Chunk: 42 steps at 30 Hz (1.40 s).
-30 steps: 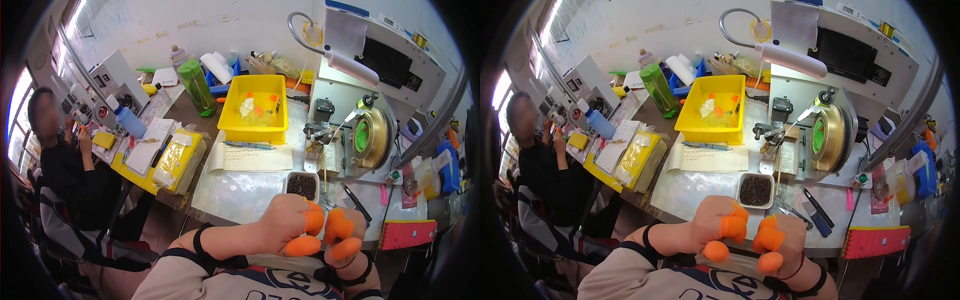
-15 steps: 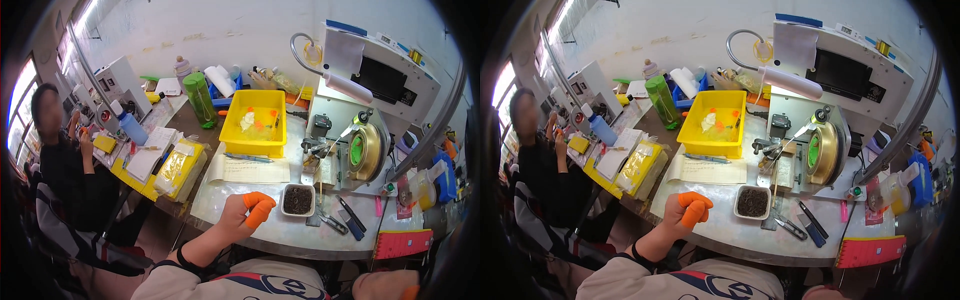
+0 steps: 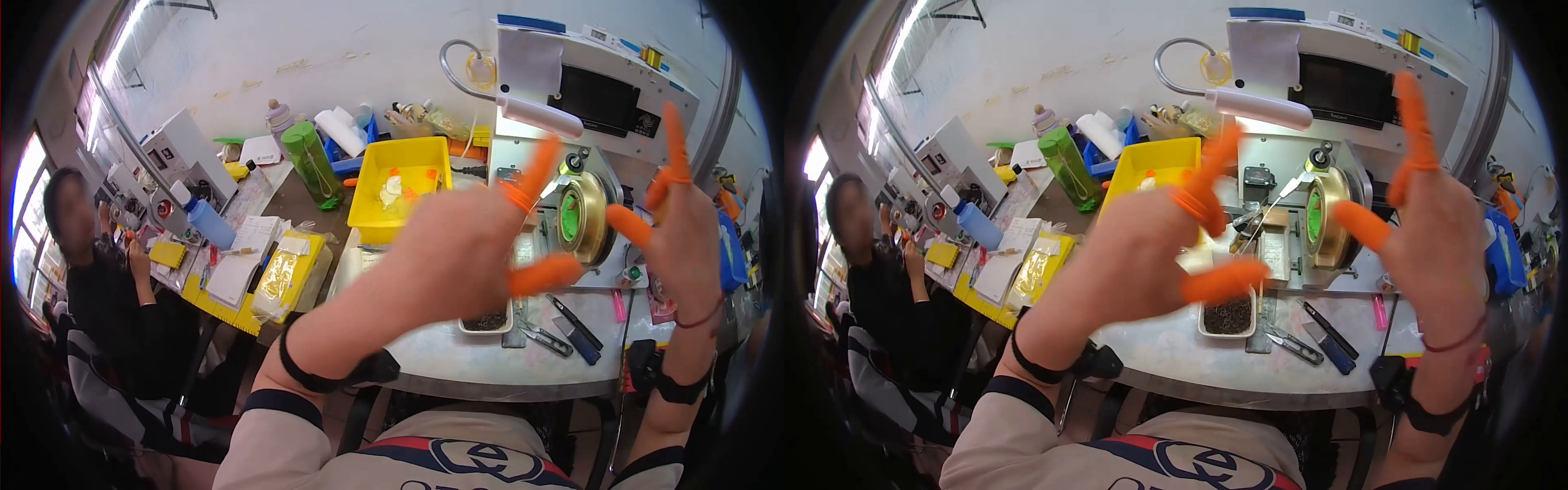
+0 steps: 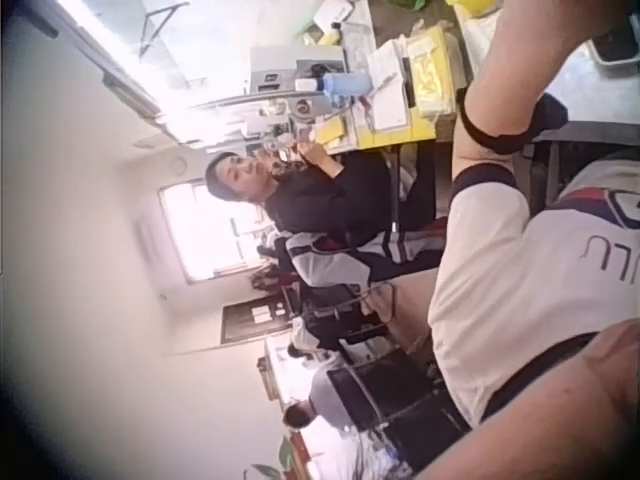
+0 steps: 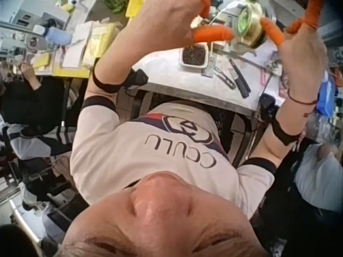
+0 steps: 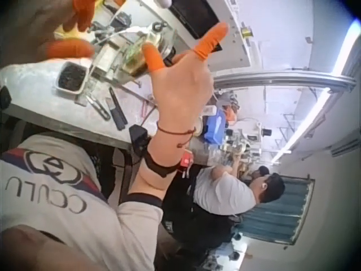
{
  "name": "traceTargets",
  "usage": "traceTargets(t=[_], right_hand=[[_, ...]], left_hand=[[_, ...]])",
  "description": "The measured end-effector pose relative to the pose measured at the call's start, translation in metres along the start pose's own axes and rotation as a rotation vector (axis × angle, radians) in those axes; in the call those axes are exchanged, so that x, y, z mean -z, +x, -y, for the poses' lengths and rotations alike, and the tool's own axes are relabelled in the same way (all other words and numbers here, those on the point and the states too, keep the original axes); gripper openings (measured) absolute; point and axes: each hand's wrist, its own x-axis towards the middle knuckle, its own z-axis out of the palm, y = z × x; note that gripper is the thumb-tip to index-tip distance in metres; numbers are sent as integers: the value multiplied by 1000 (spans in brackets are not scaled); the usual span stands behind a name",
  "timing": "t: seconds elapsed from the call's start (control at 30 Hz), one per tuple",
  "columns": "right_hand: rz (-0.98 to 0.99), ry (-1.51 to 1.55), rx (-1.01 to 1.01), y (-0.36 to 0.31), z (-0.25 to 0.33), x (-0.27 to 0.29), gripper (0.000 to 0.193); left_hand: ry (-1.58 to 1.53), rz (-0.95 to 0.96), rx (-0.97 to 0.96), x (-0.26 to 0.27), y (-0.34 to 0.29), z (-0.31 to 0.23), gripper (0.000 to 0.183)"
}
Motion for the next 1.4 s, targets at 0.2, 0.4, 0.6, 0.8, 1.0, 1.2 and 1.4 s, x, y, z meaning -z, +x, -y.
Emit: traceTargets(t=[0.2, 0.4, 0.6, 0.8, 1.0, 1.2, 1.4], right_hand=[[508, -128, -347, -118, -53, 30, 53], [965, 1023, 2, -138, -3, 6, 85], [1189, 1831, -53, -65, 30, 34, 43], [430, 1256, 59, -68, 43, -19, 36], [-219, 1345, -191, -62, 61, -49, 60], [-70, 1284, -5, -75, 103, -56, 66], [-263, 1351, 56, -74, 101, -56, 60]], left_hand=[[-301, 658, -394, -82, -51, -45, 60], [-628, 833, 104, -30, -71, -1, 91], [-1212, 696, 377, -37, -106, 20, 76], [-753, 98, 460, -37, -108, 19, 27], [-899, -810, 122, -29, -53, 5, 66], [-615, -801, -176, -61, -60, -19, 59], [-805, -807, -145, -59, -62, -21, 57]])
